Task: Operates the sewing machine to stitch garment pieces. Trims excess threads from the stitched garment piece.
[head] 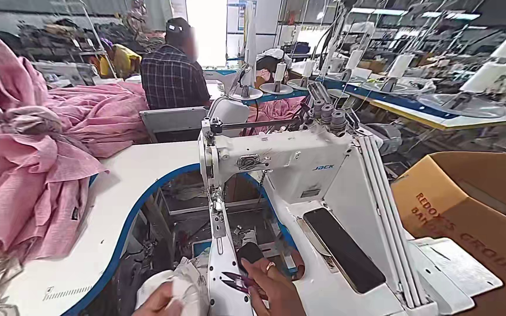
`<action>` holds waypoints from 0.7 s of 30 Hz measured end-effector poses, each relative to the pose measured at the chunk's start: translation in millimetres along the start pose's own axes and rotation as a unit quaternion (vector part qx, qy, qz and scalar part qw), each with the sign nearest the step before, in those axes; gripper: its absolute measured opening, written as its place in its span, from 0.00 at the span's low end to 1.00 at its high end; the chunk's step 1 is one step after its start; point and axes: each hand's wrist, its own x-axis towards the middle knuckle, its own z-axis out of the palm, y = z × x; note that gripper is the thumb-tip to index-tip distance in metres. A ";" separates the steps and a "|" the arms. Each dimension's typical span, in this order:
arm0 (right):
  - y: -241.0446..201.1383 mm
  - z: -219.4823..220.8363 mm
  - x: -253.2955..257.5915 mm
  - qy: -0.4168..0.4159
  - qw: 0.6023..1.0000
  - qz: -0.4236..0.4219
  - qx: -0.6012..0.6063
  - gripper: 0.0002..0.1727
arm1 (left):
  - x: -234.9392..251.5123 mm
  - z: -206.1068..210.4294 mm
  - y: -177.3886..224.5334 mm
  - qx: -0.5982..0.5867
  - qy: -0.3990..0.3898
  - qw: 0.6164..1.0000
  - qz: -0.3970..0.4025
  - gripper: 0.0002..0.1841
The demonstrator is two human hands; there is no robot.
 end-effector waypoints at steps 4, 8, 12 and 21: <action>17.9 -33.7 -28.4 -0.107 0.990 0.046 -0.083 0.09 | 1.9 29.7 -29.5 -0.066 -0.069 0.995 -0.017 0.07; 39.7 -43.5 -27.6 -0.028 0.951 0.103 0.290 0.08 | 1.2 47.3 -43.5 -0.080 -0.056 0.995 -0.004 0.06; 2.1 -21.4 -28.8 -0.056 0.861 0.051 0.504 0.07 | -4.3 54.3 -46.0 -0.061 -0.033 0.998 0.007 0.08; -16.9 16.3 -25.1 -0.002 0.958 -0.041 0.284 0.11 | -11.2 52.9 -40.8 -0.072 -0.026 0.997 -0.015 0.12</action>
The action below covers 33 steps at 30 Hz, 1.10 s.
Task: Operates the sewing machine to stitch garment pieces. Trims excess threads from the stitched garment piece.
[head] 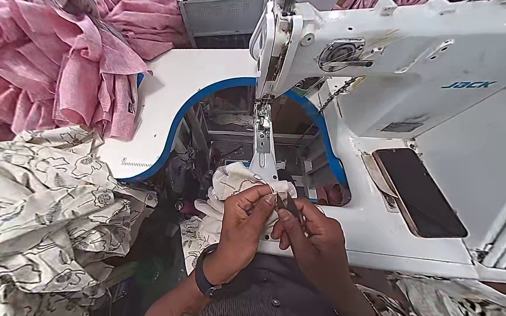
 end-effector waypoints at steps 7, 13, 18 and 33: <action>1.1 -1.4 0.9 0.002 1.000 -0.011 -0.016 0.12 | 1.1 -1.2 1.1 0.006 -0.007 1.000 -0.013 0.11; 6.9 3.6 -2.0 0.035 0.997 -0.053 -0.040 0.15 | -0.5 -0.5 -0.1 0.000 -0.014 1.000 -0.015 0.11; 10.5 4.4 -3.1 0.038 0.993 -0.070 -0.083 0.17 | -1.5 0.7 -0.9 -0.006 -0.003 1.000 -0.012 0.11; 12.5 6.1 -6.5 0.049 0.992 -0.073 -0.087 0.17 | -4.6 -0.3 -2.3 0.010 -0.013 1.000 -0.001 0.11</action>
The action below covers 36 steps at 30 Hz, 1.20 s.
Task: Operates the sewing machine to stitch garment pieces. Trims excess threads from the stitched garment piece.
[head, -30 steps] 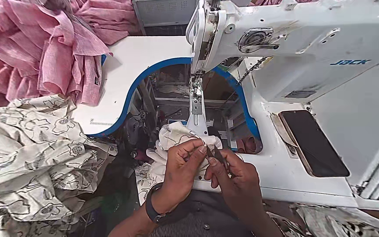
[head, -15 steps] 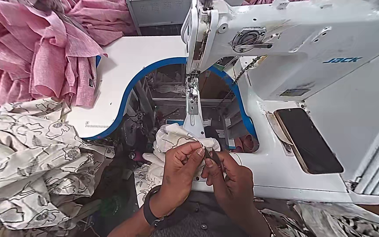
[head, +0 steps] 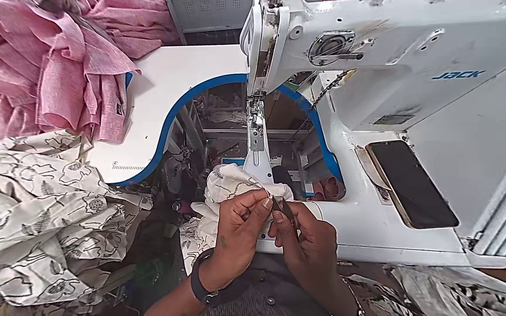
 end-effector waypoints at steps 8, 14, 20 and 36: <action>2.9 4.6 -1.6 0.021 1.000 -0.020 0.013 0.17 | -0.3 -0.9 1.1 -0.003 -0.012 1.000 0.002 0.11; 4.5 4.5 -1.8 0.024 0.999 -0.028 0.004 0.17 | -0.9 -1.0 -0.8 -0.004 -0.016 1.000 0.007 0.11; 2.9 6.5 -2.7 0.030 0.999 -0.023 0.011 0.17 | -1.1 -1.7 -0.6 -0.037 -0.016 0.999 -0.013 0.13; -41.2 -61.2 19.0 0.016 0.983 0.082 0.163 0.10 | 7.8 -5.8 21.4 -0.152 0.072 0.982 -0.089 0.09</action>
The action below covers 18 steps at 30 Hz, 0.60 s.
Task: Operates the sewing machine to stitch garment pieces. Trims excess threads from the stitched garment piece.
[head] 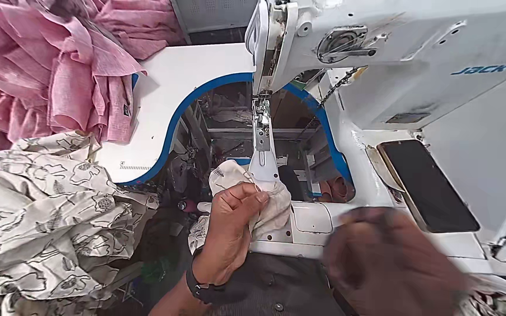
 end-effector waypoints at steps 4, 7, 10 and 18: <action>39.5 49.8 -3.7 -0.079 0.995 -0.046 -0.035 0.15 | -0.3 8.8 -1.4 0.006 0.010 1.000 0.018 0.13; 45.4 52.0 -2.7 -0.070 0.995 -0.042 -0.063 0.15 | -0.5 9.1 0.0 0.007 0.014 1.000 0.011 0.13; 44.7 52.5 -2.7 -0.065 0.994 -0.043 -0.072 0.15 | -0.6 8.6 -1.6 0.001 0.014 1.000 0.013 0.13; 46.0 54.7 -3.4 -0.053 0.992 -0.052 -0.097 0.16 | -1.3 6.1 -2.5 0.007 0.000 1.000 0.020 0.12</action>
